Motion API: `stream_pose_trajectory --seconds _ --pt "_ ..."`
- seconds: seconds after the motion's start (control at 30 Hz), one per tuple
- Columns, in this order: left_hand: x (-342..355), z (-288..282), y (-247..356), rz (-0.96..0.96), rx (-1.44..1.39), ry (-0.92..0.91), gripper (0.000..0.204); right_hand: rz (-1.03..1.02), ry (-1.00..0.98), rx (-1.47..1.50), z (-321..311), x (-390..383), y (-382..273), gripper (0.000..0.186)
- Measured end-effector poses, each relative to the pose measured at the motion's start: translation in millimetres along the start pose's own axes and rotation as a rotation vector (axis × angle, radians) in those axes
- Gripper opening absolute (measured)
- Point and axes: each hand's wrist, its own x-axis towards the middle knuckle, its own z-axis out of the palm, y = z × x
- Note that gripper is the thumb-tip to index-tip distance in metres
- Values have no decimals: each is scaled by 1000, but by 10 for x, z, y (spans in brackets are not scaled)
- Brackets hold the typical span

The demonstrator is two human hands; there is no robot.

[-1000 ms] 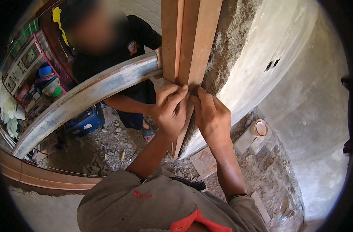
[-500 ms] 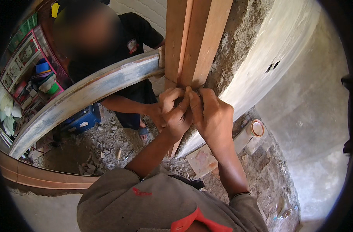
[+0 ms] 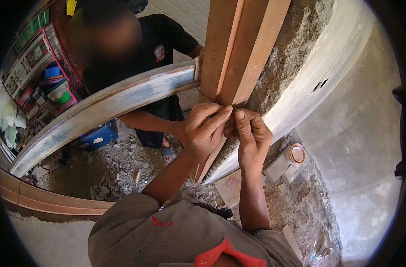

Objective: The person secures a wooden door frame to a wall using wire and pliers. They wrap wire around the frame and tighten it with pliers while another person holds the frame in place.

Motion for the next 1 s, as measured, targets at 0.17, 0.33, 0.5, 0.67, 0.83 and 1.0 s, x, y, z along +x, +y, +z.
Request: stream_pose_trajectory --seconds 0.17,0.33,0.5,0.67,0.83,1.0 --pt "13 56 60 -79 -48 52 41 -22 -33 9 -30 46 17 25" --pt "103 -2 113 -56 -7 10 40 -11 -35 4 -41 23 21 20" --pt "214 -91 44 -64 -78 -85 32 -238 38 -312 1 12 44 11" --pt "274 -62 79 -81 -63 -93 24 -531 148 -508 98 -10 57 17" --pt "265 -43 103 -97 -43 -86 26 -285 141 -317 73 -42 34 31" --pt "219 -45 100 -93 11 -99 18 -489 194 -388 84 -7 101 28"
